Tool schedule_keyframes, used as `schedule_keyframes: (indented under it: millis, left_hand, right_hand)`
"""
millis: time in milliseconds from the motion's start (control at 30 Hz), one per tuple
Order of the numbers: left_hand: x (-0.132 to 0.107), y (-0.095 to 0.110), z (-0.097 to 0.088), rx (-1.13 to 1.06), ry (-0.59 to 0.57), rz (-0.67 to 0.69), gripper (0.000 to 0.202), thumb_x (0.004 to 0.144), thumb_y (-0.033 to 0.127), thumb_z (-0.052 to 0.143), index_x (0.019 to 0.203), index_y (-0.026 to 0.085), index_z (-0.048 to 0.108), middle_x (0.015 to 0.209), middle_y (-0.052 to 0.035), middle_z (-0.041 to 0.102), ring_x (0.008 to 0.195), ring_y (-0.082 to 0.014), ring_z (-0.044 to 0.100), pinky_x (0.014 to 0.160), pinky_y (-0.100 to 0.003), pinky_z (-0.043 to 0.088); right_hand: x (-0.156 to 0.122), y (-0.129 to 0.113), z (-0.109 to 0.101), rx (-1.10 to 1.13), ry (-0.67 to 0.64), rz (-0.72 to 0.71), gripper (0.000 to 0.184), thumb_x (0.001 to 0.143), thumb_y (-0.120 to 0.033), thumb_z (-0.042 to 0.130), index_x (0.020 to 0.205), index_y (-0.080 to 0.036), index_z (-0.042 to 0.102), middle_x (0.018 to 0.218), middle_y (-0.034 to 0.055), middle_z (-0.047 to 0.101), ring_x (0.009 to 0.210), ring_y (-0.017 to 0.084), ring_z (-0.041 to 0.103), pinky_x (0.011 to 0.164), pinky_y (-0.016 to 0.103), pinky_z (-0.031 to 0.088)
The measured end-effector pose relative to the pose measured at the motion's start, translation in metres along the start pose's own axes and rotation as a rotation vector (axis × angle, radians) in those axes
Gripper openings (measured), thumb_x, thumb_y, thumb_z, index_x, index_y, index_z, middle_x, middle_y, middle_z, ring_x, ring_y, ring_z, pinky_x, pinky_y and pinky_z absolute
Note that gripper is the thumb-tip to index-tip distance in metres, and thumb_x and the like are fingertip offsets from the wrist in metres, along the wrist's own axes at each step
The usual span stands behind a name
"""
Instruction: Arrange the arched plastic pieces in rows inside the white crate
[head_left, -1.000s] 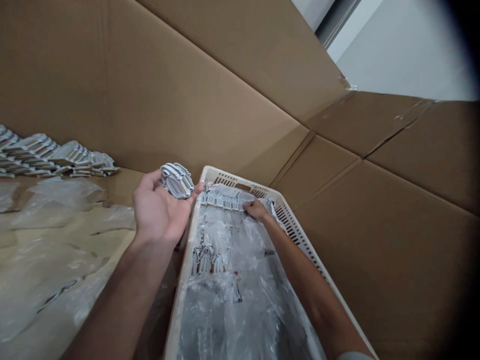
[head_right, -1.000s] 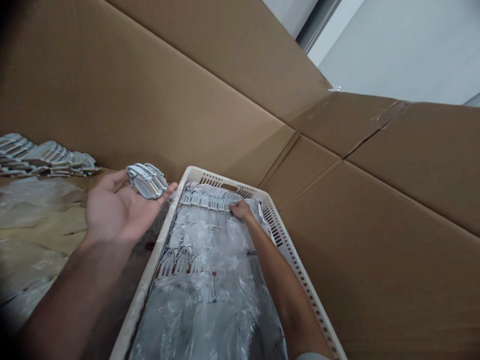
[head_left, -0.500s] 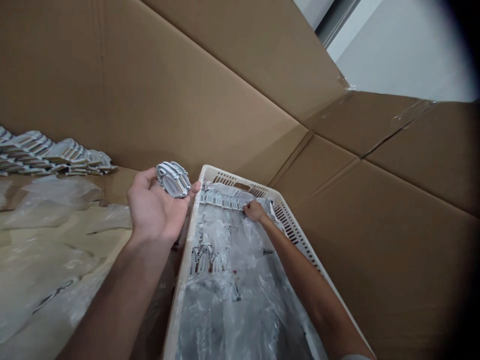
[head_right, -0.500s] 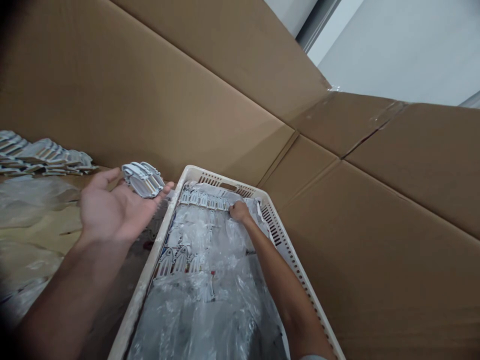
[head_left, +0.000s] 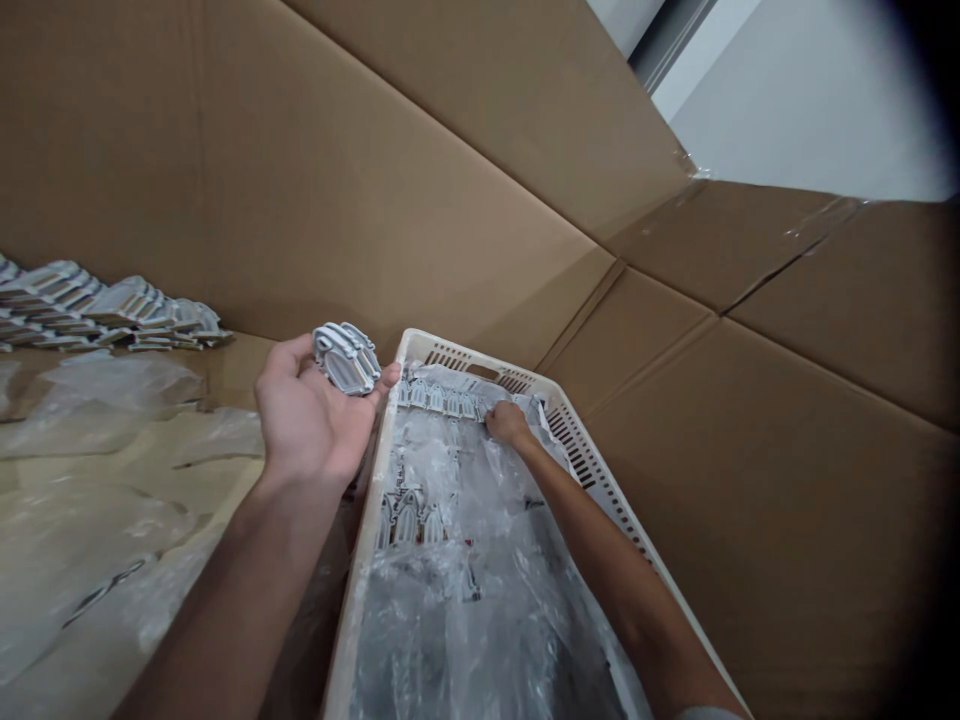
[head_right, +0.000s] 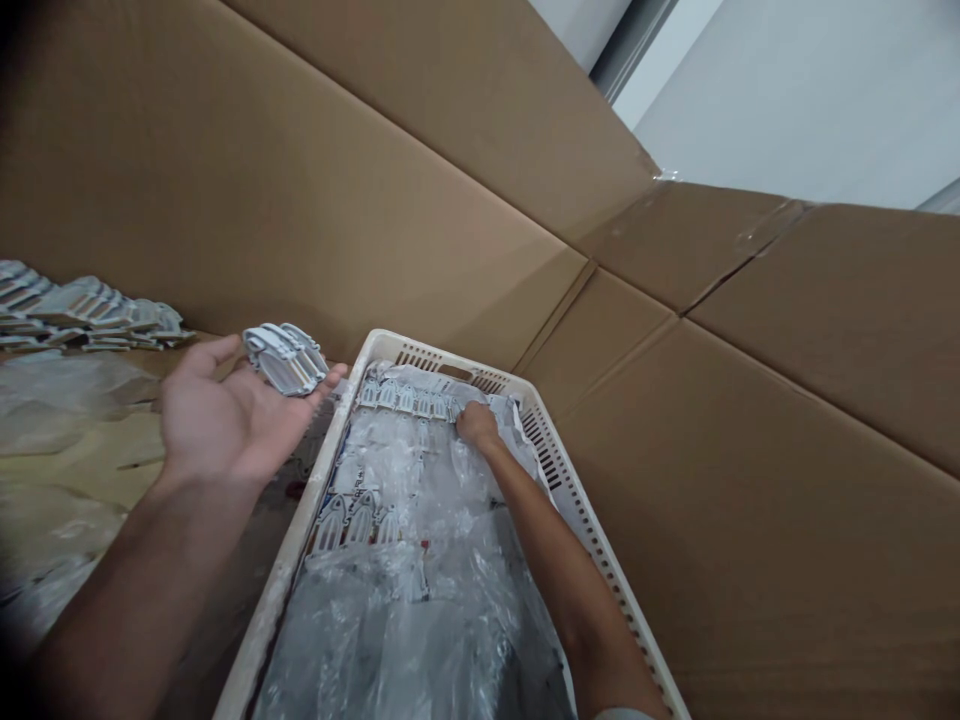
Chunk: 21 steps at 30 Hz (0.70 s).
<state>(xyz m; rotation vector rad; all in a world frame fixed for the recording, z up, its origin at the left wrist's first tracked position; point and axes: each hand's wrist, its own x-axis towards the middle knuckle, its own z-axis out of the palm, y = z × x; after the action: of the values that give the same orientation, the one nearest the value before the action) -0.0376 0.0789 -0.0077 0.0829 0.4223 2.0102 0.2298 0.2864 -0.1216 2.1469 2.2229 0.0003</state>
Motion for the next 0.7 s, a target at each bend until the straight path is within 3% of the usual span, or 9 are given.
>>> schedule_keyframes:
  millis: [133,233,300,400,567,700]
  left_hand:
    - [0.000,0.000,0.001,-0.004,-0.002,-0.001,0.012,0.093,0.026,0.058,0.081,0.023,0.056,0.089,-0.0067,0.066,0.089,-0.0230,0.062,0.079,-0.044,0.059]
    - [0.000,0.000,0.001,-0.005,0.014,0.017,0.011,0.091,0.027,0.056,0.082,0.022,0.055,0.087,-0.0063,0.064,0.086,-0.0226,0.060,0.077,-0.045,0.059]
    - [0.001,0.000,0.002,-0.002,0.020,0.026,0.011,0.091,0.027,0.055,0.081,0.021,0.055,0.086,-0.0060,0.063,0.085,-0.0227,0.060,0.076,-0.045,0.059]
    - [0.001,0.000,0.001,0.002,0.009,0.017,0.012,0.091,0.026,0.055,0.080,0.022,0.054,0.088,-0.0066,0.065,0.087,-0.0232,0.061,0.076,-0.044,0.060]
    - [0.000,0.001,0.000,-0.015,0.029,-0.005,0.012,0.092,0.027,0.057,0.082,0.022,0.056,0.089,-0.0061,0.065,0.085,-0.0225,0.062,0.078,-0.046,0.061]
    - [-0.001,0.001,0.002,-0.028,0.045,-0.015,0.013,0.094,0.025,0.058,0.081,0.023,0.056,0.087,-0.0064,0.066,0.083,-0.0225,0.063,0.074,-0.043,0.060]
  right_hand:
    - [0.002,-0.001,-0.002,0.045,0.008,-0.005,0.036,0.103,-0.031,0.057,0.116,-0.007,0.080,0.122,0.0239,0.078,0.114,0.032,0.075,0.083,0.029,0.052]
    - [0.002,-0.001,-0.004,0.090,-0.018,-0.025,0.031,0.096,-0.040,0.068,0.102,-0.013,0.082,0.105,0.0157,0.082,0.101,0.028,0.077,0.072,0.027,0.050]
    - [0.002,0.000,-0.005,0.109,-0.037,-0.034,0.023,0.091,-0.036,0.073,0.090,-0.015,0.082,0.093,0.0122,0.082,0.093,0.026,0.077,0.067,0.025,0.048]
    - [0.002,0.000,-0.004,0.128,-0.034,-0.027,0.021,0.090,-0.034,0.073,0.083,-0.015,0.080,0.089,0.0113,0.081,0.087,0.024,0.076,0.063,0.025,0.045]
    - [-0.001,-0.005,-0.004,0.152,-0.013,-0.006,0.031,0.094,-0.040,0.071,0.078,-0.014,0.079,0.088,0.0134,0.081,0.085,0.024,0.075,0.063,0.025,0.044]
    - [-0.006,-0.006,-0.012,0.179,0.009,-0.017,0.032,0.096,-0.033,0.068,0.072,-0.015,0.076,0.079,0.0115,0.079,0.080,0.023,0.074,0.063,0.026,0.043]
